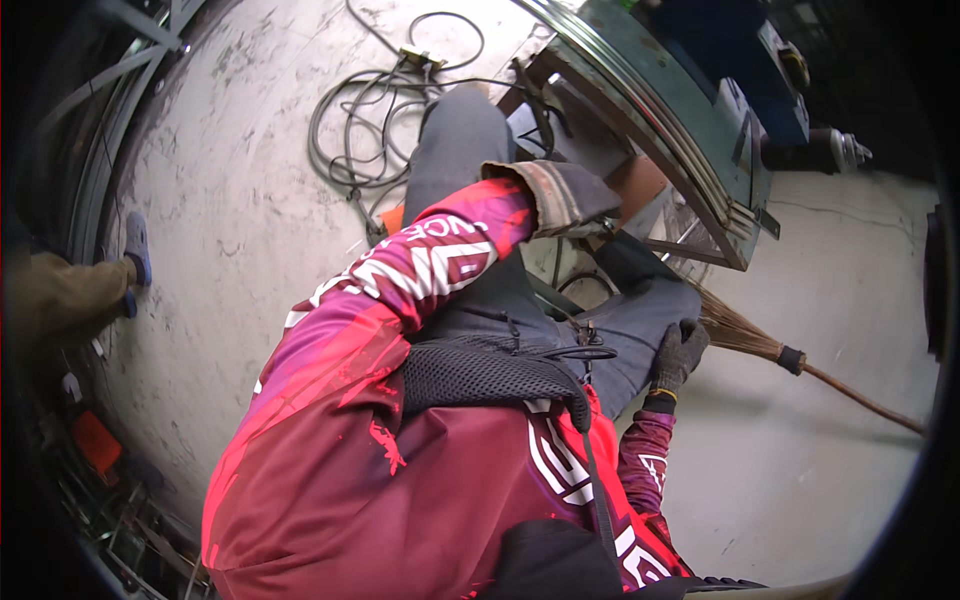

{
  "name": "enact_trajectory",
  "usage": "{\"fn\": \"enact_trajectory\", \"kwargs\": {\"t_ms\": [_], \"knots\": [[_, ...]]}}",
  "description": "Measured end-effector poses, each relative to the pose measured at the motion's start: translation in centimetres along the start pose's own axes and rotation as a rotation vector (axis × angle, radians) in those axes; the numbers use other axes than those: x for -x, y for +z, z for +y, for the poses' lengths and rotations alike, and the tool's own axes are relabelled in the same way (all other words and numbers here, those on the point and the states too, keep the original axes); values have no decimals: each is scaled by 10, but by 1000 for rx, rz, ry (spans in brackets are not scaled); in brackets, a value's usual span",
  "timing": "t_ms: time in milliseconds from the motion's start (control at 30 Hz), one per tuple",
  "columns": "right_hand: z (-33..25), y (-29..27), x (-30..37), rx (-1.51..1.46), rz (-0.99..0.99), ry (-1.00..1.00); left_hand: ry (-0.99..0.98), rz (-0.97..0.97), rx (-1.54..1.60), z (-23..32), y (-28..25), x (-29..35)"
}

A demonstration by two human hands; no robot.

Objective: Marking and fitting metal tubes for a frame assembly.

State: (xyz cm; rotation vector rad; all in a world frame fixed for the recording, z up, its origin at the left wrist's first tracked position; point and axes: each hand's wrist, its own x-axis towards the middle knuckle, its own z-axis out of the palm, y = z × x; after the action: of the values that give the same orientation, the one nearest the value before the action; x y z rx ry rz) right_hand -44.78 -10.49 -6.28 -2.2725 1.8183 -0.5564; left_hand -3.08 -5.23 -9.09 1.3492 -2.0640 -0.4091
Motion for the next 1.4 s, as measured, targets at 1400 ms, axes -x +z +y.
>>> {"fn": "enact_trajectory", "kwargs": {"t_ms": [1400], "knots": [[-38,-136,-119,-1908,45,161,-630,600,438,23,-110,82]]}}
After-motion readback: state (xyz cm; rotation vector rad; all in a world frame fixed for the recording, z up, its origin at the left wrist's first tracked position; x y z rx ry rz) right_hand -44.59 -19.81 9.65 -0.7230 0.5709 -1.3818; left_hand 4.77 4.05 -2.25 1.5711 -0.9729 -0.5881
